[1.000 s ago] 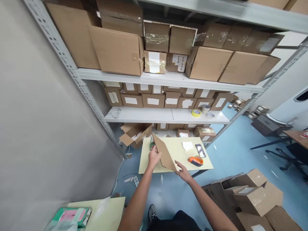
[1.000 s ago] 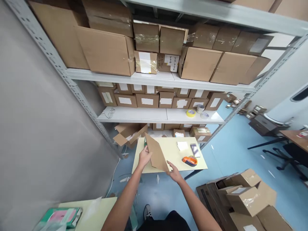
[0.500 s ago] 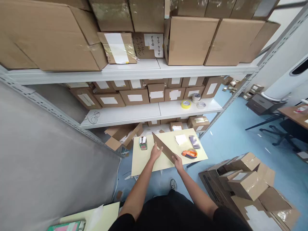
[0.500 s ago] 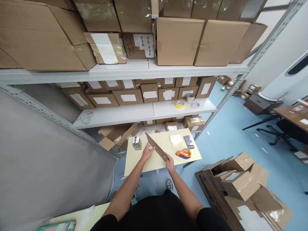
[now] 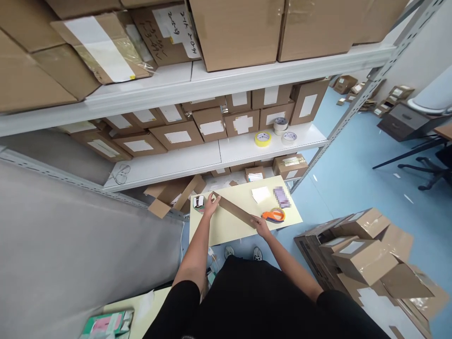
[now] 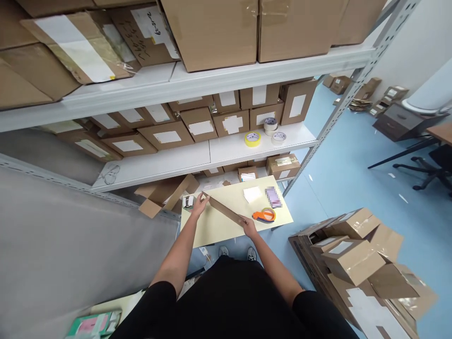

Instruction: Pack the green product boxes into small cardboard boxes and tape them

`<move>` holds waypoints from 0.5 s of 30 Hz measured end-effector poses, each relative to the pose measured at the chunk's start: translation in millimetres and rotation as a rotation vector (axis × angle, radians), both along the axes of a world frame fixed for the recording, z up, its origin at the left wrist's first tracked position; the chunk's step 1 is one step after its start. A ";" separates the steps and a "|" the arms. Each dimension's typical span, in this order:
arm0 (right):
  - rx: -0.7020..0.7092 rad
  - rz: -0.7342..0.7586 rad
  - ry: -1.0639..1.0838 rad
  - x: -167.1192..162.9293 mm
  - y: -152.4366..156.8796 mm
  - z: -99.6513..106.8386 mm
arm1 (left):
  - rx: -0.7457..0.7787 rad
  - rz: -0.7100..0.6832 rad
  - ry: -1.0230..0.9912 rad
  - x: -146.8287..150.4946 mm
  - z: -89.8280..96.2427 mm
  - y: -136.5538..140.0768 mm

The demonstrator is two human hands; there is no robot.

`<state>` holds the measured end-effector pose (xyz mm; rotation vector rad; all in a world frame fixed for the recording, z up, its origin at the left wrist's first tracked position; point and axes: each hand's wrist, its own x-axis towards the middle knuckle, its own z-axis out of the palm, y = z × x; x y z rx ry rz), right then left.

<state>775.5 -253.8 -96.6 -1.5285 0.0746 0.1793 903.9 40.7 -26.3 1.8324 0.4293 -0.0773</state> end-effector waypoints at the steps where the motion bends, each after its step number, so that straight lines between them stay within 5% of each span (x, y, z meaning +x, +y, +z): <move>1: 0.002 -0.003 -0.004 1.0 -0.8 1.7 | -0.039 0.006 -0.012 0.0 -2.1 -1.1; 15: 0.017 -0.269 0.100 23.5 9.5 36.2 | -0.095 0.138 0.044 -35.2 -4.0 3.6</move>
